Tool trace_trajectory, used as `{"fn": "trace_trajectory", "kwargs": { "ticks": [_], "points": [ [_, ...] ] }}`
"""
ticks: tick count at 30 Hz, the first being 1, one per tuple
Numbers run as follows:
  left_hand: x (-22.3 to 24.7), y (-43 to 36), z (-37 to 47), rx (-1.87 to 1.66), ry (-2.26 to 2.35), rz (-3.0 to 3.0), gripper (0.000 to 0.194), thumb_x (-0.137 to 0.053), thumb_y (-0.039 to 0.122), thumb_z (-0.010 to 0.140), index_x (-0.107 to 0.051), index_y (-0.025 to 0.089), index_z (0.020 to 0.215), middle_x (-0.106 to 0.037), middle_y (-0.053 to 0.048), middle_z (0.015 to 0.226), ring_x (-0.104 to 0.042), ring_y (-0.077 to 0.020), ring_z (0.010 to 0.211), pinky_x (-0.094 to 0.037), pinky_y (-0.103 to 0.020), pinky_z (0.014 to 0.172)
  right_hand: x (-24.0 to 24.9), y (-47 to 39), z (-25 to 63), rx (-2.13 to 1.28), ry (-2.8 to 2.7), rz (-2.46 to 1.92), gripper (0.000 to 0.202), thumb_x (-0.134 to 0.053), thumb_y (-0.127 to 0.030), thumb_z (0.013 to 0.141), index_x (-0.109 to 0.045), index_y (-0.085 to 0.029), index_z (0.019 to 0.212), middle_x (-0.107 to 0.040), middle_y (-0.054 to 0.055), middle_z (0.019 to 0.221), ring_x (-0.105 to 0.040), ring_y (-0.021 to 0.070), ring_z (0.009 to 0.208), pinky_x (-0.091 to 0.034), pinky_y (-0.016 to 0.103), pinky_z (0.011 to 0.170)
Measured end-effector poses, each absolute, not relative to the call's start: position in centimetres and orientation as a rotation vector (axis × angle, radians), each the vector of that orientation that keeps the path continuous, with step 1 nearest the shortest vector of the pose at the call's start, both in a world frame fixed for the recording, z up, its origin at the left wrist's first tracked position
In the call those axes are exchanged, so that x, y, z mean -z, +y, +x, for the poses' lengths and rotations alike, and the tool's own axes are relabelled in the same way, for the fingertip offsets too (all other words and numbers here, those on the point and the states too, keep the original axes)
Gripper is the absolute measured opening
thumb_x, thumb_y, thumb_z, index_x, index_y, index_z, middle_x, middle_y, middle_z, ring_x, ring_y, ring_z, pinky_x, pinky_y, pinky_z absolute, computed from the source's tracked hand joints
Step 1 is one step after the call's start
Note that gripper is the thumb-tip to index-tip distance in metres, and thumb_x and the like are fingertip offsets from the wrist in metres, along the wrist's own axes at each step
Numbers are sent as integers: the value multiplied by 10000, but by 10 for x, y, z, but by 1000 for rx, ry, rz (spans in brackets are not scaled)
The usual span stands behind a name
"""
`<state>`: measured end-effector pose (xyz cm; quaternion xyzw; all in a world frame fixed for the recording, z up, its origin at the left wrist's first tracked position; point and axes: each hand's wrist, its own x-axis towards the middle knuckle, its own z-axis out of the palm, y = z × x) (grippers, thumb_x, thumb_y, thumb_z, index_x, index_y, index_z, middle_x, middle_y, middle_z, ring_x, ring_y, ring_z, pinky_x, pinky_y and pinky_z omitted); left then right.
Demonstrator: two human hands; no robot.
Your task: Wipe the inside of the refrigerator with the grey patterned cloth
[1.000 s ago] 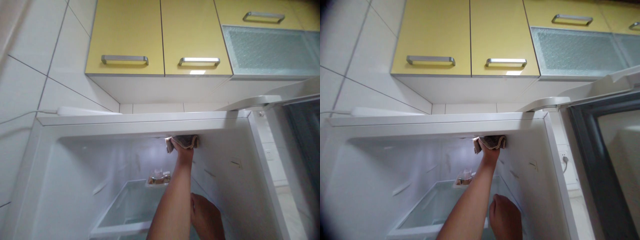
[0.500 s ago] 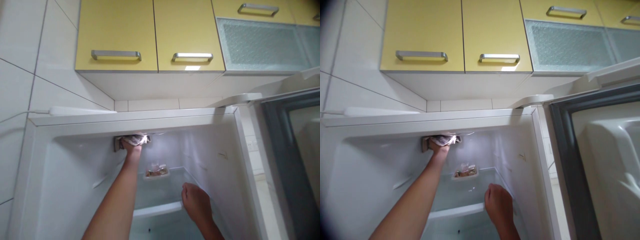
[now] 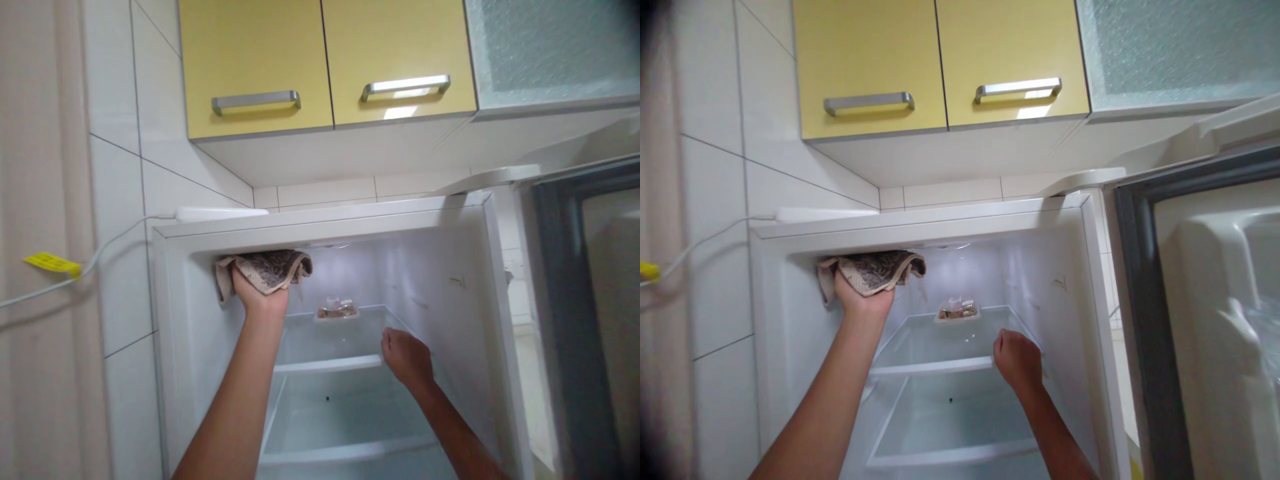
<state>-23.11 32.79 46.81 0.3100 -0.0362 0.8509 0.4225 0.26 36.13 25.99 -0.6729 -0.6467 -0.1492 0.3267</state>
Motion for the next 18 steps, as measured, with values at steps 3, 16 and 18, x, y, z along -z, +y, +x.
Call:
{"fn": "trace_trajectory", "kwargs": {
  "ticks": [3, 16, 18],
  "points": [
    [-476, 294, -233, -2111, -96, 831, 375, -380, 452, 960, -722, 336, 1064, -783, -18, 1079, -633, -268, 1207, -551, -518, 981, -261, 359, 3, 379, -1709, -1787, 411, -307, -285, 983, -679, -197, 834, -755, 77, 845, -681, 158, 761, -275, 298, 588],
    [-472, 283, -98, -1923, -129, 714, 525, -277, 578, 954, -670, 268, 1114, -710, -50, 1208, -636, -238, 1157, -541, -446, 955, -264, 355, 4, 338, -1703, -1751, 382, -339, -260, 963, -684, -170, 825, -760, 120, 853, -697, 193, 761, -325, 305, 595],
    [-466, 284, -55, -1732, -106, 760, 579, -267, 626, 933, -681, 258, 1099, -702, -75, 1214, -641, -265, 1143, -527, -484, 966, -267, 350, 7, 260, -1696, -1710, 332, -405, -247, 937, -687, -162, 783, -760, 136, 849, -689, 193, 752, -356, 304, 601]
  ]
}}
